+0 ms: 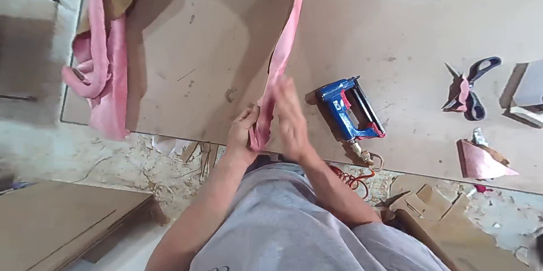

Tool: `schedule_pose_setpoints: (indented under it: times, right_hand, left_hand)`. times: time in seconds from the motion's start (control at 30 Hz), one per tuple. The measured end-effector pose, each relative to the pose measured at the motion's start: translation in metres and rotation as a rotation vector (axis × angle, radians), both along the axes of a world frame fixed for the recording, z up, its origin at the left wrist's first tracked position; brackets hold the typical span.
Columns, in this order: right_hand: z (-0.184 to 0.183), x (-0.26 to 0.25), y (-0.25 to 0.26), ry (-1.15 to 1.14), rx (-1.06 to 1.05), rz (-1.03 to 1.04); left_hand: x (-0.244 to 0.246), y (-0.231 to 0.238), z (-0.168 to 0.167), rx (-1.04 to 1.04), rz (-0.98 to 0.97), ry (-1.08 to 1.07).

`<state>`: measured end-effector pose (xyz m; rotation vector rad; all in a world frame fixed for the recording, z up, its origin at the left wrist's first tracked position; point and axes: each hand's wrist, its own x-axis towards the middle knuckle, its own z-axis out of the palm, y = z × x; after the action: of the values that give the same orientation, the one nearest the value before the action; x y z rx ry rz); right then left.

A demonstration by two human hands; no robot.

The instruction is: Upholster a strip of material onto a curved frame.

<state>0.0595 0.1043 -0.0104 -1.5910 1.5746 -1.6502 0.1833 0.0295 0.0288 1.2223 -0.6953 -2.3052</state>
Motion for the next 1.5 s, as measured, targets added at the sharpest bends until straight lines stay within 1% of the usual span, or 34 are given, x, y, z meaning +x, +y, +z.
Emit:
schedule_pose_setpoints:
  times: [0.03,0.07,0.1,0.17,0.23,0.27,0.3,0.33,0.37,0.4,0.43,0.47,0.5,0.53,0.6,0.67,0.73,0.8,0.87,0.97,1.03,1.2,1.33,1.43,1.5]
  right_hand:
    - [-0.013,-0.013,-0.013,0.041,0.074,-0.064]
    - [-0.019,-0.014,-0.023,0.07,0.122,-0.097]
    - [-0.019,-0.007,-0.026,0.067,0.124,-0.082]
    - [-0.003,0.022,-0.011,0.021,0.101,0.049]
    - [0.017,0.038,0.019,-0.06,0.054,0.281]
    - [0.023,0.032,0.034,-0.1,0.052,0.356]
    - [0.024,0.019,0.052,-0.099,0.096,0.319]
    - [0.02,-0.001,0.067,0.013,0.201,0.141]
    - [0.012,-0.026,0.079,0.199,0.364,-0.117]
    - [0.003,-0.052,0.085,0.39,0.602,-0.331]
    - [-0.009,-0.074,0.087,0.493,0.812,-0.457]
    - [-0.024,-0.091,0.087,0.543,0.956,-0.53]
    - [-0.037,-0.103,0.09,0.559,1.056,-0.558]
    - [-0.046,-0.11,0.091,0.564,1.113,-0.57]
    - [-0.045,-0.121,0.086,0.535,1.163,-0.557]
    - [-0.027,-0.129,0.068,0.5,1.301,-0.524]
    - [-0.006,-0.129,0.057,0.476,1.415,-0.556]
    - [0.017,-0.116,0.048,0.49,1.392,-0.545]
    - [0.033,-0.094,0.043,0.467,1.287,-0.419]
    - [0.037,-0.054,0.021,0.431,1.172,-0.194]
    - [0.033,-0.04,0.007,0.459,1.153,-0.117]
    - [0.032,-0.034,-0.009,0.501,1.104,-0.091]
    - [0.03,-0.031,-0.014,0.528,1.135,-0.063]
    - [0.032,-0.024,-0.011,0.529,1.136,-0.018]
    - [0.033,-0.017,-0.009,0.516,1.138,0.011]
  left_hand:
    - [-0.009,0.006,0.007,-0.012,0.057,-0.075]
    - [-0.015,0.009,0.009,-0.012,0.087,-0.106]
    - [-0.019,0.009,0.01,-0.023,0.111,-0.112]
    - [-0.02,0.0,0.006,-0.116,0.104,-0.161]
    - [-0.011,-0.015,-0.006,-0.377,-0.048,-0.31]
    - [-0.007,-0.024,-0.016,-0.54,-0.126,-0.431]
    - [-0.003,-0.027,-0.026,-0.68,-0.196,-0.563]
    - [0.001,-0.03,-0.037,-0.832,-0.268,-0.699]
    - [0.005,-0.032,-0.051,-0.967,-0.324,-0.806]
    - [0.01,-0.031,-0.068,-1.087,-0.355,-0.879]
    - [0.014,-0.027,-0.086,-1.208,-0.363,-0.927]
    - [0.016,-0.023,-0.101,-1.299,-0.352,-0.958]
    - [0.017,-0.02,-0.112,-1.354,-0.326,-0.972]
    - [0.015,-0.017,-0.117,-1.373,-0.301,-0.974]
    - [0.016,-0.013,-0.119,-1.333,-0.249,-0.974]
    - [0.018,-0.011,-0.118,-1.261,-0.183,-0.976]
    - [0.019,-0.006,-0.121,-1.205,-0.145,-1.006]
    - [0.019,-0.003,-0.127,-1.178,-0.093,-1.044]
    - [0.018,-0.002,-0.131,-1.186,-0.065,-1.053]
    - [0.022,-0.011,-0.127,-1.184,-0.096,-0.994]
    - [0.025,-0.013,-0.126,-1.175,-0.107,-0.975]
    - [0.022,-0.011,-0.132,-1.211,-0.05,-0.995]
    - [0.022,-0.013,-0.131,-1.205,-0.054,-0.983]
    - [0.029,-0.021,-0.127,-1.166,-0.129,-0.895]
    - [0.037,-0.031,-0.12,-1.11,-0.229,-0.815]
